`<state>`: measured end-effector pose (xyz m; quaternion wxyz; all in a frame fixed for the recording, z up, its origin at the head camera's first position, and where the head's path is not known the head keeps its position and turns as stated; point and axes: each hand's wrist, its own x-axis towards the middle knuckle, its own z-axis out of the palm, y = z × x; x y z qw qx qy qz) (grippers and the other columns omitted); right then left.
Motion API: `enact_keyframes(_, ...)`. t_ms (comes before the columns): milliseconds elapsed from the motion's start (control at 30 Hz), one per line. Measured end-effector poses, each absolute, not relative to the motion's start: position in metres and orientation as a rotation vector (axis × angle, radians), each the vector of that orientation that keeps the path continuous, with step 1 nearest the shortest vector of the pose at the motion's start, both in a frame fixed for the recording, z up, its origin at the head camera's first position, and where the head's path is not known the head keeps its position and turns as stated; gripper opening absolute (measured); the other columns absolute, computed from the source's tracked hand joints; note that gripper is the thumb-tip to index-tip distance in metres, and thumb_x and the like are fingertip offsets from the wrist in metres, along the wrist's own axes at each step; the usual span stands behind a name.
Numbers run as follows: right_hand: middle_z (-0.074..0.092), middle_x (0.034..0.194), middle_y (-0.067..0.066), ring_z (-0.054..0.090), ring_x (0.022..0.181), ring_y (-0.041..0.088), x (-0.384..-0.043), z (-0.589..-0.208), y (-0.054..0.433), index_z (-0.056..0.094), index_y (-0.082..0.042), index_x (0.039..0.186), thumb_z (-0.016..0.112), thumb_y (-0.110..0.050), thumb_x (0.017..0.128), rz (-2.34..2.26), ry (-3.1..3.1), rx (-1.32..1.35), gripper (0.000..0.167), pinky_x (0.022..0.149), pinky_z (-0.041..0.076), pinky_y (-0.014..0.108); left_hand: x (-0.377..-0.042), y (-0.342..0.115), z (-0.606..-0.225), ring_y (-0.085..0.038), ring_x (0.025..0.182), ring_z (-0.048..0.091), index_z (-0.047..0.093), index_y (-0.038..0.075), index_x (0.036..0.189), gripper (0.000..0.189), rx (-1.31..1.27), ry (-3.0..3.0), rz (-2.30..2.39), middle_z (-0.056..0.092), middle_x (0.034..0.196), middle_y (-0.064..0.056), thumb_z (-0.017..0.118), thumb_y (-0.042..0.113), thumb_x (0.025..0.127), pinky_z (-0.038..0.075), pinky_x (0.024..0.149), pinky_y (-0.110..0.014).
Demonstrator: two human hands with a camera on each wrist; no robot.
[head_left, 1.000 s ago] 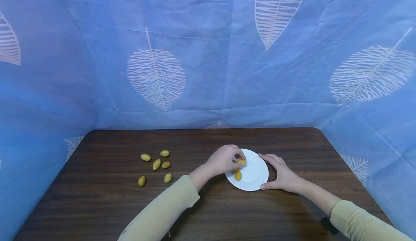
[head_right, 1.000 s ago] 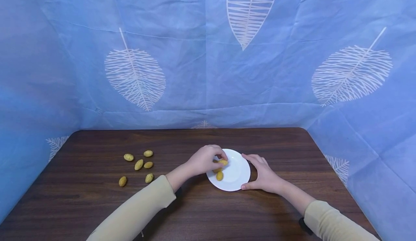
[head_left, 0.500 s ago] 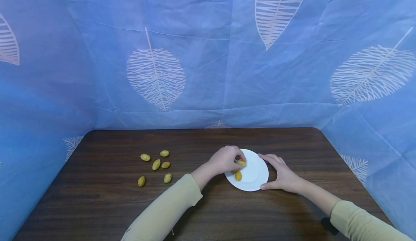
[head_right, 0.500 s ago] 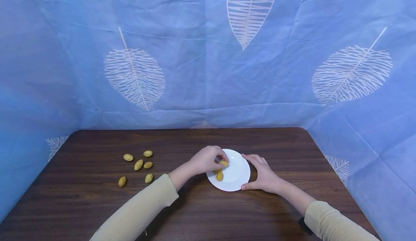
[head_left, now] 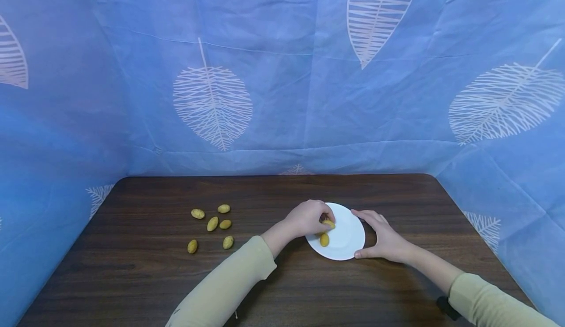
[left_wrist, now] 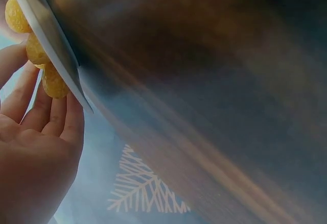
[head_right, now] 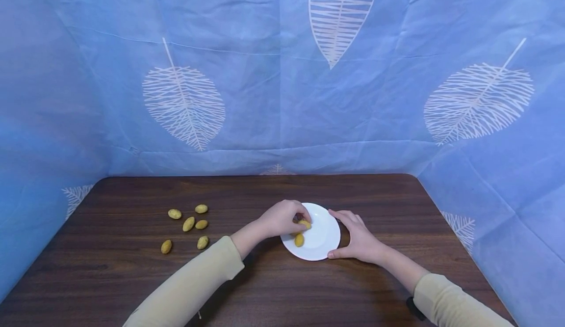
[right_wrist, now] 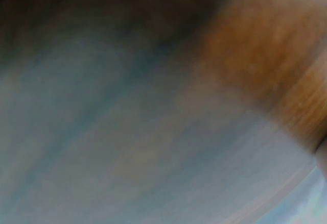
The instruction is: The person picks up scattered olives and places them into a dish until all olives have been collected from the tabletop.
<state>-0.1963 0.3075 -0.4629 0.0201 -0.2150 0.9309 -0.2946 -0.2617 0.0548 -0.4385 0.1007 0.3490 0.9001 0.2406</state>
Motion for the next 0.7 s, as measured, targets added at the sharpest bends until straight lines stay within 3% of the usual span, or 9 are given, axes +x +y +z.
enact_keyframes(267,0.049,0.148,0.029,0.043,0.134,0.052,-0.197,-0.463,0.308,0.045,0.002,0.155,0.099,-0.032,0.071,-0.915,2.894,-0.69,0.106,0.102,0.046,0.074,-0.261,0.051,-0.438,-0.004,0.088,0.061,0.083,0.019,0.107,0.011,1.016,2.707,0.721,0.075,0.102,0.007,0.08,0.023,0.097,0.051,0.079,-0.015)
enact_keyframes(700,0.049,0.148,0.028,0.042,0.135,0.053,-0.198,-0.465,0.31,0.044,0.001,0.156,0.098,-0.034,0.072,-0.924,2.89,-0.73,0.106,0.1,0.046,0.073,-0.256,0.025,-0.424,-0.011,0.102,0.069,0.081,0.014,0.113,0.015,1.079,2.702,0.832,0.077,0.111,0.002,0.077,0.017,0.099,0.057,0.09,-0.021)
